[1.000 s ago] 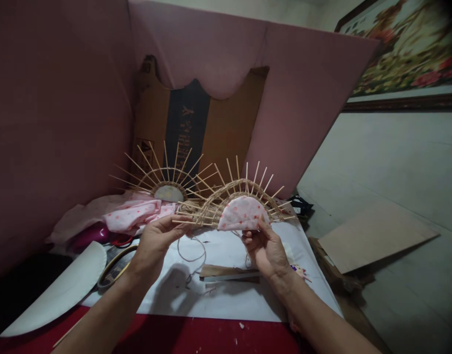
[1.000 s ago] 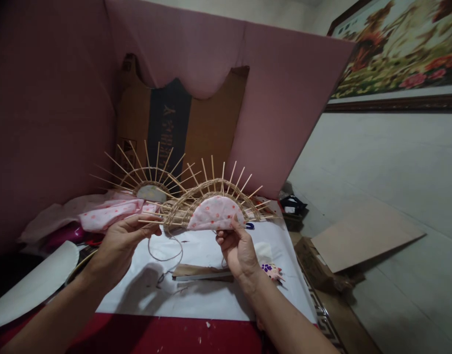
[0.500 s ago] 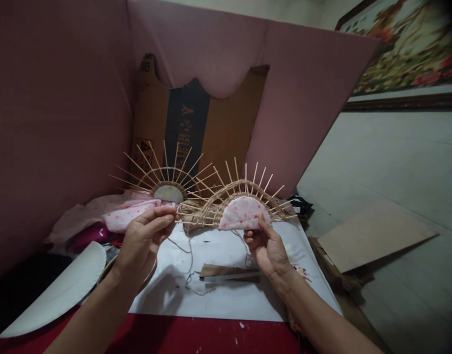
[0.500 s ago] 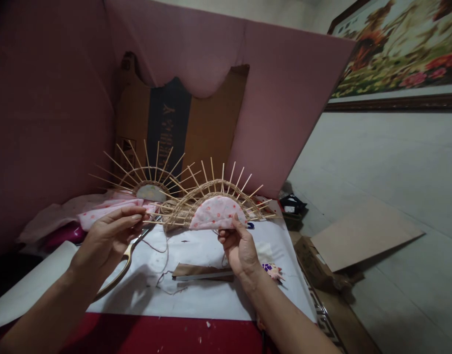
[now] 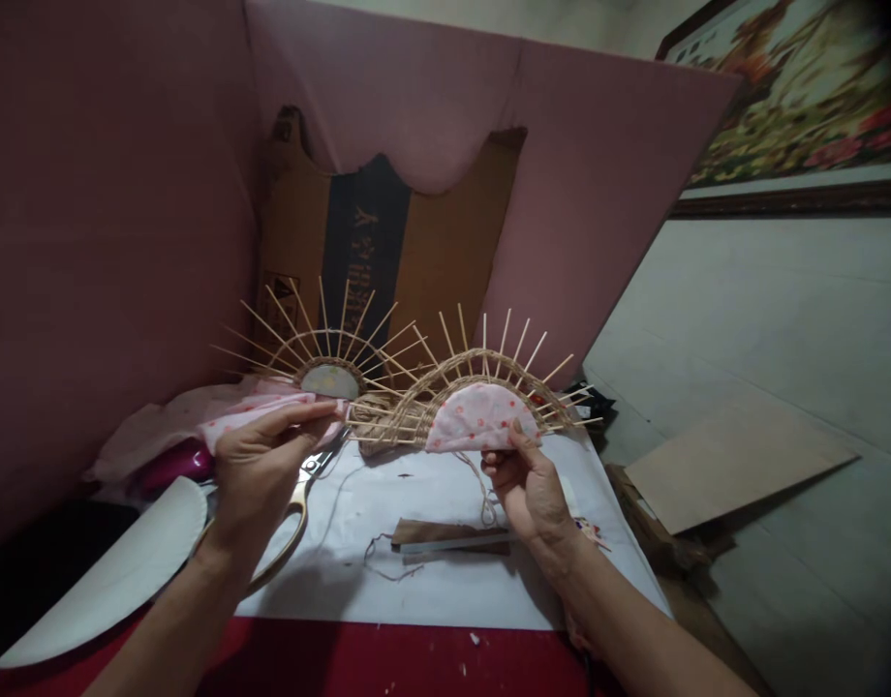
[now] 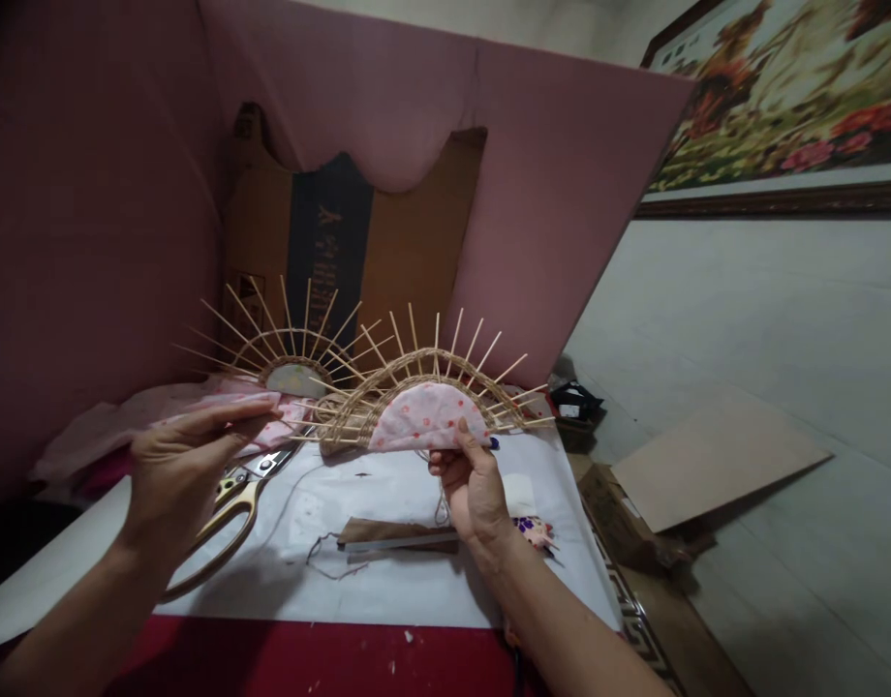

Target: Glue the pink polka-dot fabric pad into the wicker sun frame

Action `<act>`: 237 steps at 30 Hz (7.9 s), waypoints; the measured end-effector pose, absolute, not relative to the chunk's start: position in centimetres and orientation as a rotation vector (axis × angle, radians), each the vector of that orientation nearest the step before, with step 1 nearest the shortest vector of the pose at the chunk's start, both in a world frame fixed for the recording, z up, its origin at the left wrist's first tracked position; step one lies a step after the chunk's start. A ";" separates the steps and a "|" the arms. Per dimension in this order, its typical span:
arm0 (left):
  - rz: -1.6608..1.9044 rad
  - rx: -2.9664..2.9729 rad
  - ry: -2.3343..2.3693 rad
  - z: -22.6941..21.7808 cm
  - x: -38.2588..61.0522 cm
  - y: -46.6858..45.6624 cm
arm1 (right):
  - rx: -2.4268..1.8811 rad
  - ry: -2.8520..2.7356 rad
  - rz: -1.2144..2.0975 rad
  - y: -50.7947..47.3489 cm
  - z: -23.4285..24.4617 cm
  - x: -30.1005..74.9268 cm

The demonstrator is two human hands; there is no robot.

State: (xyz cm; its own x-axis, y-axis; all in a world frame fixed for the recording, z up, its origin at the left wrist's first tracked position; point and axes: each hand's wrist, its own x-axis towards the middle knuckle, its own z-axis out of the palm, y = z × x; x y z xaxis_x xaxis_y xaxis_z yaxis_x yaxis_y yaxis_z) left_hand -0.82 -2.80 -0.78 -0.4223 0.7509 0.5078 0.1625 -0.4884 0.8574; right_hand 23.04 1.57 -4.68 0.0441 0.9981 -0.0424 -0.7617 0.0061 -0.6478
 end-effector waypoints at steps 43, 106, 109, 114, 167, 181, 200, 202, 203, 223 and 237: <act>1.692 1.099 0.876 -2.1 0.6 -3.0 | -0.602 -0.594 1.374 0.8 -4.7 22.2; 1.465 0.708 1.063 -2.4 1.3 -2.7 | -0.561 -0.487 1.497 0.1 -4.8 21.5; 1.484 0.852 1.095 -2.7 1.0 -2.5 | -0.556 -0.490 1.476 0.2 -4.8 21.6; 1.495 1.099 1.220 -2.7 0.7 -2.4 | -0.552 -0.525 1.441 0.4 -4.6 21.7; 1.777 1.603 0.960 -4.4 1.3 -2.4 | -0.590 -0.434 1.688 0.8 -4.1 22.9; 1.700 1.633 1.208 -4.1 0.9 -2.5 | -0.576 -0.368 1.646 0.8 -4.2 22.8; 1.757 1.276 1.067 -4.2 1.3 -2.8 | -0.573 -0.391 1.635 -0.5 -3.7 21.7; 1.762 1.226 1.033 -4.3 1.3 -2.8 | -0.571 -0.389 1.630 -0.6 -3.7 21.7; 1.763 1.199 1.023 -4.3 1.4 -2.8 | -0.569 -0.390 1.629 -0.6 -3.7 21.6; 1.762 1.187 1.027 -3.9 1.3 -2.6 | -0.560 -0.406 1.622 -0.4 -3.9 21.7; 1.667 1.194 0.913 -3.4 1.4 -3.2 | -0.561 -0.410 1.586 -0.8 -3.7 21.5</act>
